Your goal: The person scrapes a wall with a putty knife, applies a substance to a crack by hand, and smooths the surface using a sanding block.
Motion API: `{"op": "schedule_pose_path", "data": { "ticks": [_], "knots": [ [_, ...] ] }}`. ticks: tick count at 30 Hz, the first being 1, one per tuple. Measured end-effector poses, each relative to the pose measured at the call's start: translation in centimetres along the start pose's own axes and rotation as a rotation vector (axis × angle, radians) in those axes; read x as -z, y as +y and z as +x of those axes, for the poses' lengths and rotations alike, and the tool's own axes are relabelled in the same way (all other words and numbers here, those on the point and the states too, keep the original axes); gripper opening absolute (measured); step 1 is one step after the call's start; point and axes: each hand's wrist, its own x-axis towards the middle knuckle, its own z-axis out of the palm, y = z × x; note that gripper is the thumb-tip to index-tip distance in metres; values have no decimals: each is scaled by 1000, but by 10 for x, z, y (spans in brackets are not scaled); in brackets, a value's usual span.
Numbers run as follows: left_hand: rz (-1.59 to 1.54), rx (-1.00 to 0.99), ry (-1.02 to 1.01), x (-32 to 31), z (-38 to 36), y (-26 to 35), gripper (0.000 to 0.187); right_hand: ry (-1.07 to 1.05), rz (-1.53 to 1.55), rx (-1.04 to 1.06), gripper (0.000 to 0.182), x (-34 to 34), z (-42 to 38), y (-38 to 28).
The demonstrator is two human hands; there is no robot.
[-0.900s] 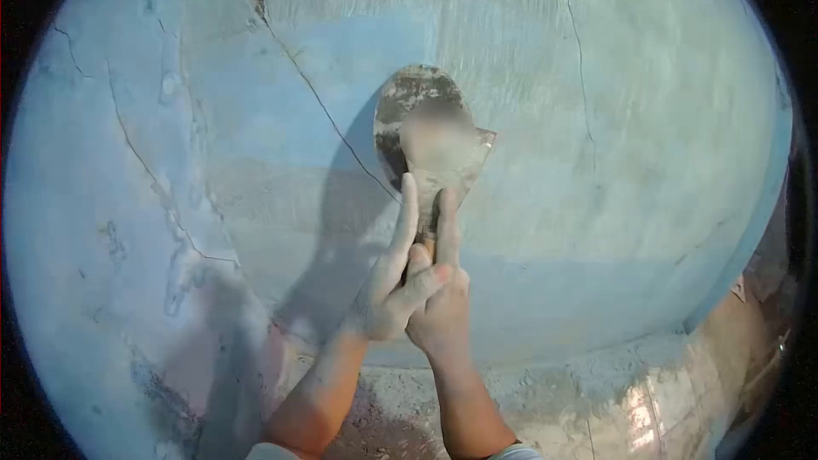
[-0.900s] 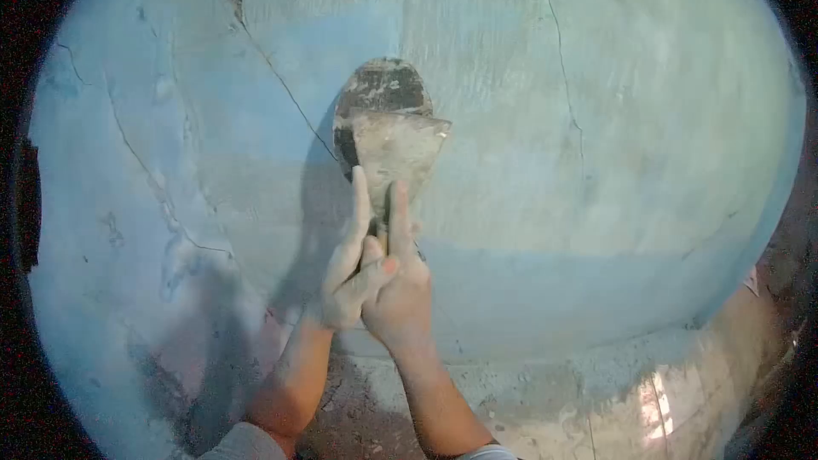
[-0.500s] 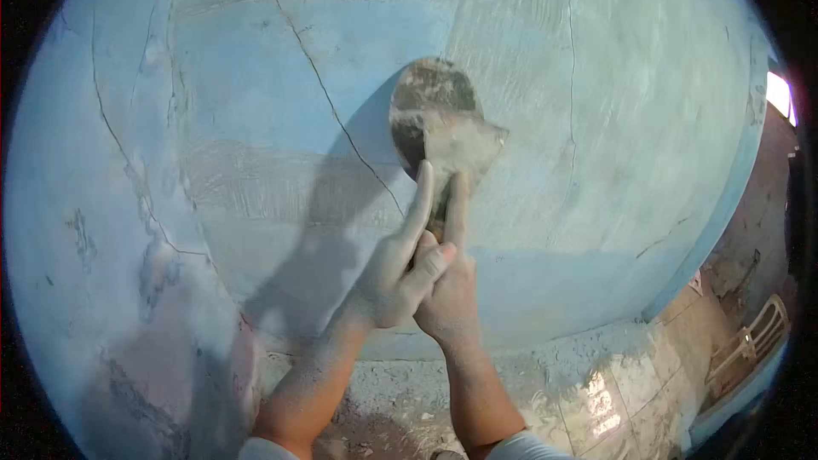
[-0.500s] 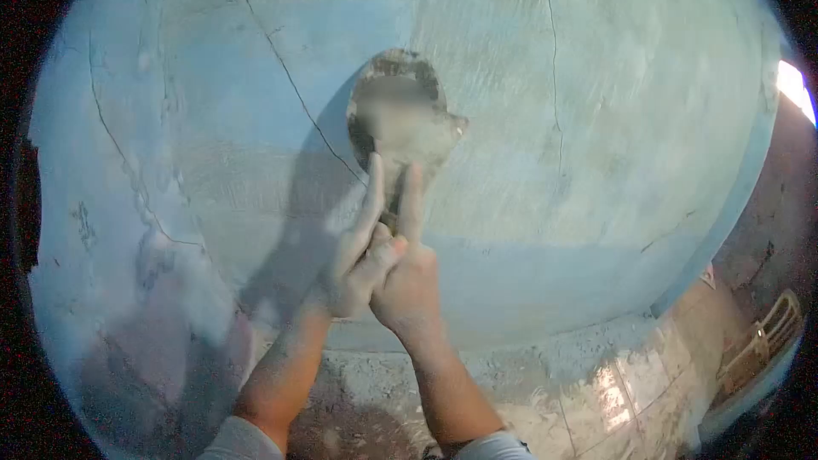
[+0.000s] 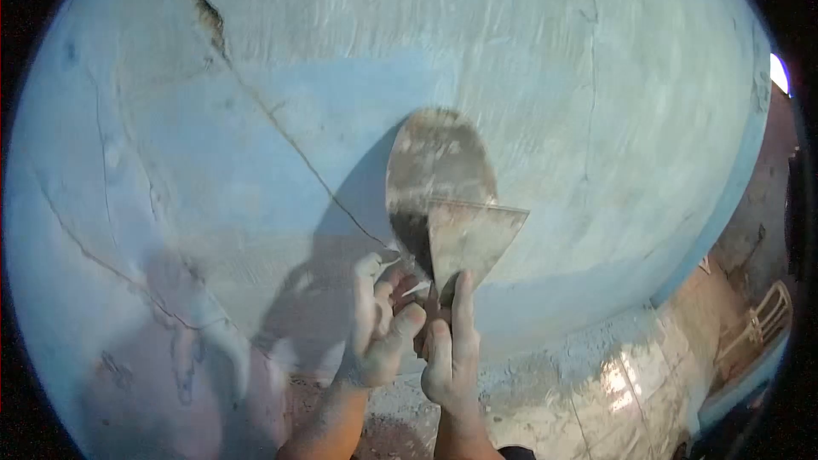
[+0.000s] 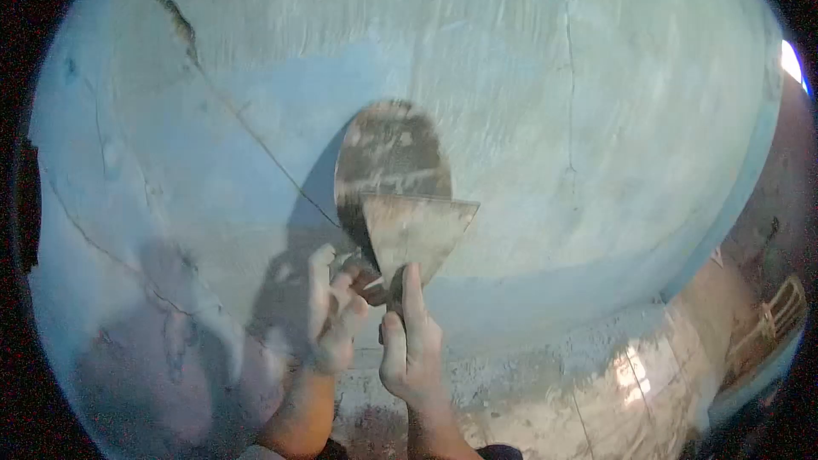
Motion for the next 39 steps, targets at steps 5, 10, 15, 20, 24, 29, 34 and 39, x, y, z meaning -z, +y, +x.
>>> {"op": "schedule_pose_path", "data": {
  "ticks": [5, 10, 15, 20, 24, 29, 34, 39],
  "knots": [
    [58, 47, -43, -37, 22, 30, 69, 75, -225, 152, 57, 7, -12, 15],
    [85, 310, -31, -49, 29, 37, 54, 69, -344, 275, 67, 8, -5, -12],
    [241, 347, -110, -31, 26, 17, 37, -53, -344, 193, 71, 13, -17, -9],
    [335, 393, 94, -80, 39, 31, 18, -103, -443, 160, 65, 26, -19, -12],
    [137, 375, -48, -62, 42, 15, 30, -98, -451, 251, 76, 27, -10, -8],
    [176, 423, 81, -82, 82, 48, 56, -125, -342, 186, 82, 24, 31, -40],
    [271, 411, 8, -55, 75, 9, 61, -106, -369, 244, 83, 20, 23, -1],
    [248, 256, -62, -63, 51, 0, 31, -30, -306, 332, 80, 24, 4, 2]
  ]
}}
